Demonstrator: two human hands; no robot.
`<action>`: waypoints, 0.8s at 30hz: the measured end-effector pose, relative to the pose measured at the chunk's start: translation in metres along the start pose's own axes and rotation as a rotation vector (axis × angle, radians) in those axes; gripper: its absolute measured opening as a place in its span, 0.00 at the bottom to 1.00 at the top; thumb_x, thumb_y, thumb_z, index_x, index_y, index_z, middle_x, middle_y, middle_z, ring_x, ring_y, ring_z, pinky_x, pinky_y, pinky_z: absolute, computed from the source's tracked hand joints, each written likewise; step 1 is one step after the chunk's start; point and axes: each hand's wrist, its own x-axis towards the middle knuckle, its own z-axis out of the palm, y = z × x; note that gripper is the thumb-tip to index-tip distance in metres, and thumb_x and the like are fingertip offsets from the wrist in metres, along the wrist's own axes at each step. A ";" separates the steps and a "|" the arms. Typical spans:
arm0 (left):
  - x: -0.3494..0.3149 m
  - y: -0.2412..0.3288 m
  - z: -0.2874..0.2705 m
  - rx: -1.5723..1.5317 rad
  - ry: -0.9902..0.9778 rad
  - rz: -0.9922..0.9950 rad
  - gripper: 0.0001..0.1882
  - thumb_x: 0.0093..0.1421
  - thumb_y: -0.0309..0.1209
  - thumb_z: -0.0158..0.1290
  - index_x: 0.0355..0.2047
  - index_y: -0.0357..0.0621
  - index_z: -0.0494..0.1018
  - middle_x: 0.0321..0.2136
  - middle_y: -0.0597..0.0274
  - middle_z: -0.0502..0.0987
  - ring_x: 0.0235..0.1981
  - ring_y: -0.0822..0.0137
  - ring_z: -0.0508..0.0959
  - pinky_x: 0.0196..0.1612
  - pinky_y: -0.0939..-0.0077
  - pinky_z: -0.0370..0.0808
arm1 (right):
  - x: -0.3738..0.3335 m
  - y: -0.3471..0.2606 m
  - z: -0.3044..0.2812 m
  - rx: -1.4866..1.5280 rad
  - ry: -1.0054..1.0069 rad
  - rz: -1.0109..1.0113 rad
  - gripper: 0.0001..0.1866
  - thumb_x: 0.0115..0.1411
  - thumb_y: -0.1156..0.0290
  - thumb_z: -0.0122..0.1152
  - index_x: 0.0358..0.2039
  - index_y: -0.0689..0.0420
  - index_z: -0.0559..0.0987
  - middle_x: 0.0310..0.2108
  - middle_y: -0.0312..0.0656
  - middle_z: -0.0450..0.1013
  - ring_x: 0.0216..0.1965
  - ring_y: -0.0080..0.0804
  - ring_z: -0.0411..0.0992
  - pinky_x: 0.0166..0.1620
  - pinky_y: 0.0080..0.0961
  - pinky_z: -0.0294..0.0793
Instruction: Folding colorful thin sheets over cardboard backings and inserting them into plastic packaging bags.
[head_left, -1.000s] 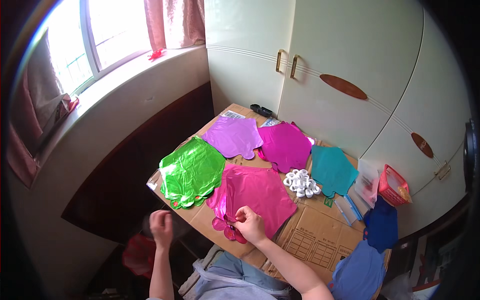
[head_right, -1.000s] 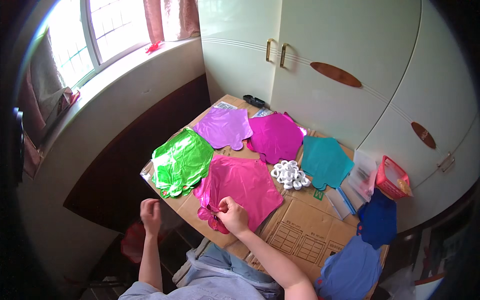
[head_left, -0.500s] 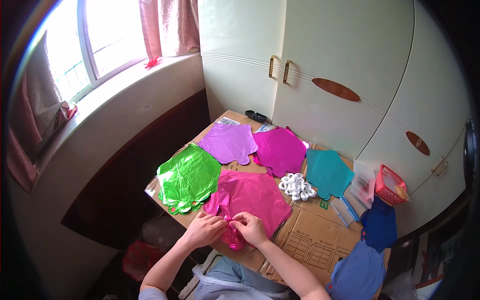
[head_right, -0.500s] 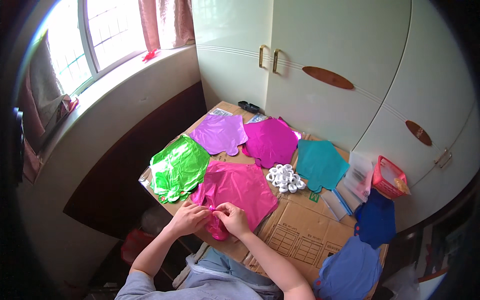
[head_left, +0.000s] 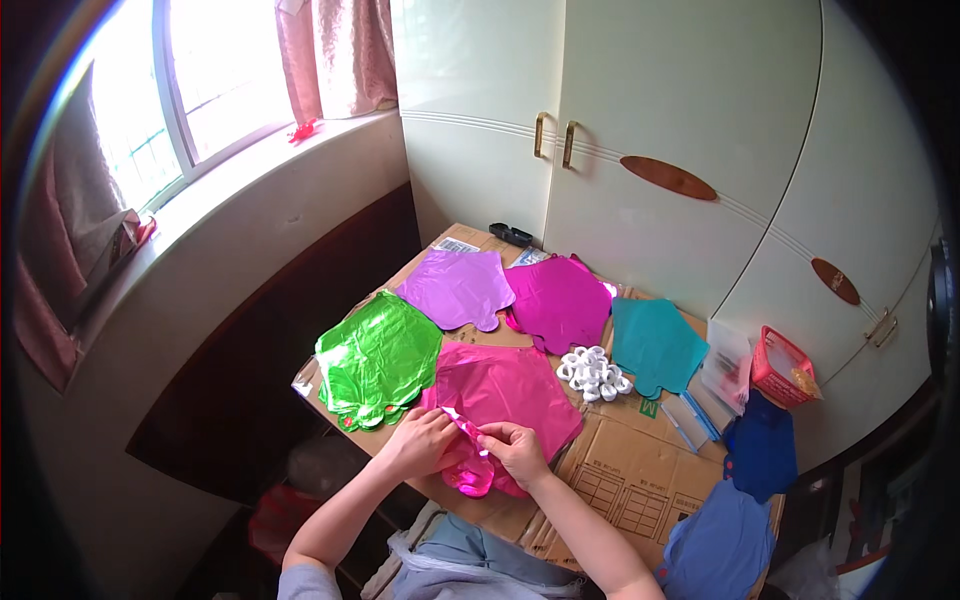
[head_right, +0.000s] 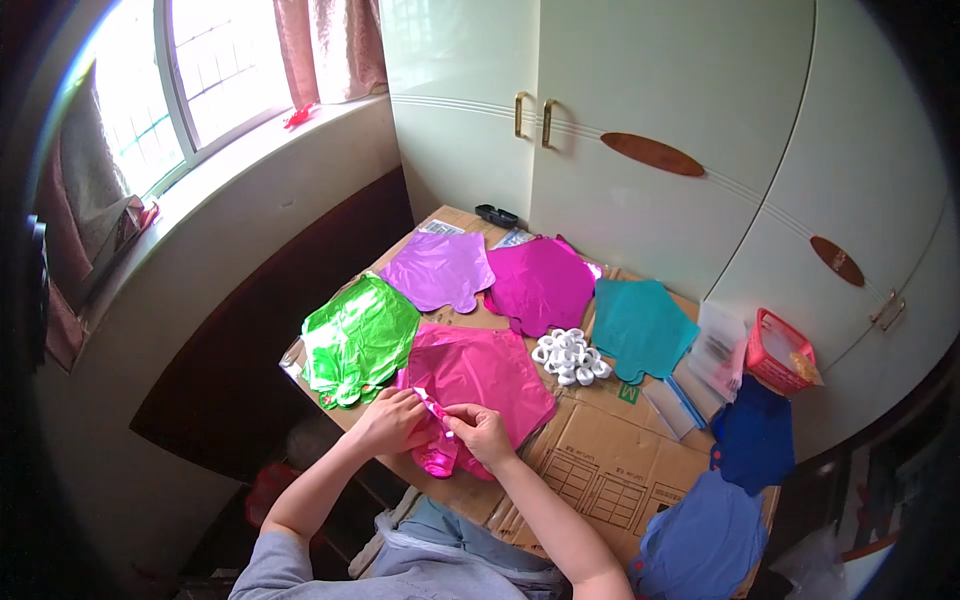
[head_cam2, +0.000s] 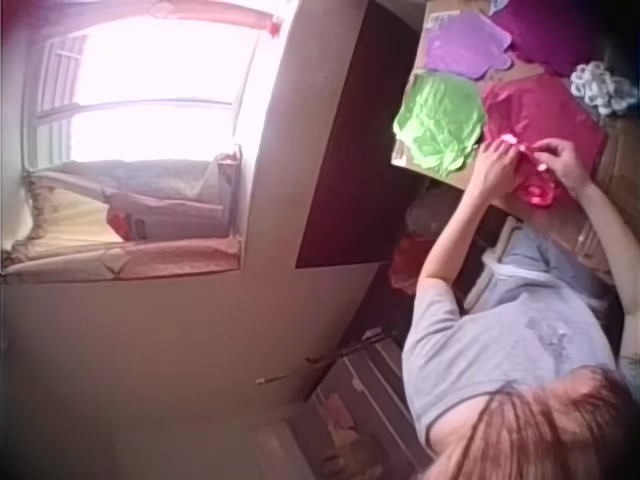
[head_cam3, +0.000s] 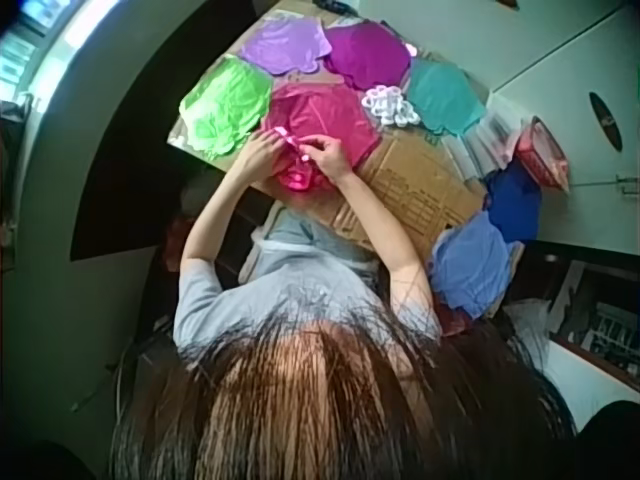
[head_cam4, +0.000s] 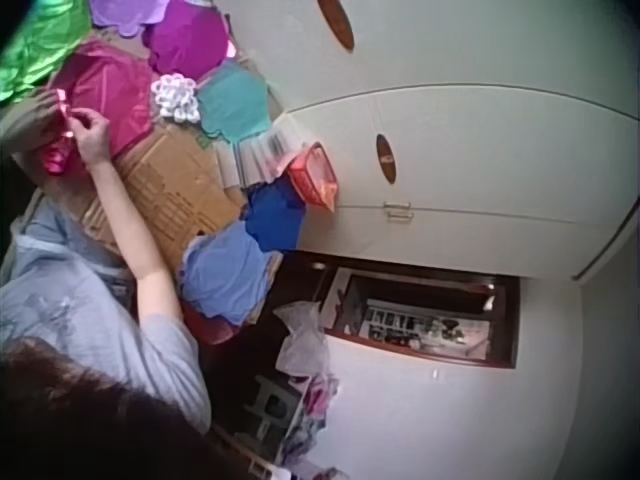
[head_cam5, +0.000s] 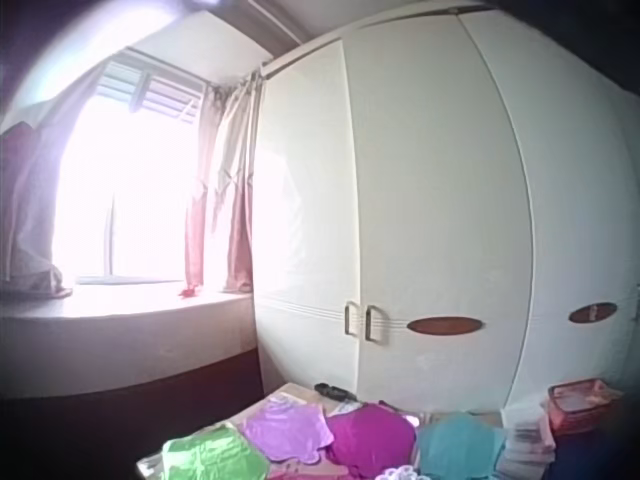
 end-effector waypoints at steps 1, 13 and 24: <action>0.004 -0.003 -0.002 0.034 -0.018 0.010 0.25 0.49 0.53 0.58 0.35 0.43 0.74 0.38 0.60 0.75 0.48 0.60 0.72 0.51 0.62 0.66 | 0.001 0.001 -0.002 -0.014 -0.004 0.002 0.08 0.59 0.80 0.58 0.40 0.63 0.79 0.34 0.35 0.76 0.33 0.17 0.72 0.37 0.15 0.72; 0.027 -0.020 0.001 0.121 -0.277 -0.042 0.55 0.39 0.73 0.53 0.66 0.71 0.50 0.64 0.40 0.51 0.65 0.40 0.53 0.61 0.42 0.52 | -0.017 -0.043 -0.058 0.320 0.487 -0.244 0.03 0.61 0.69 0.60 0.35 0.52 0.76 0.32 0.30 0.71 0.34 0.19 0.67 0.38 0.18 0.68; 0.034 -0.017 -0.003 0.090 -0.283 -0.029 0.58 0.33 0.72 0.57 0.65 0.67 0.54 0.63 0.37 0.53 0.64 0.40 0.54 0.60 0.41 0.53 | -0.121 -0.195 -0.138 0.088 0.909 -0.793 0.21 0.65 0.54 0.52 0.48 0.56 0.68 0.43 0.38 0.68 0.45 0.30 0.69 0.46 0.29 0.71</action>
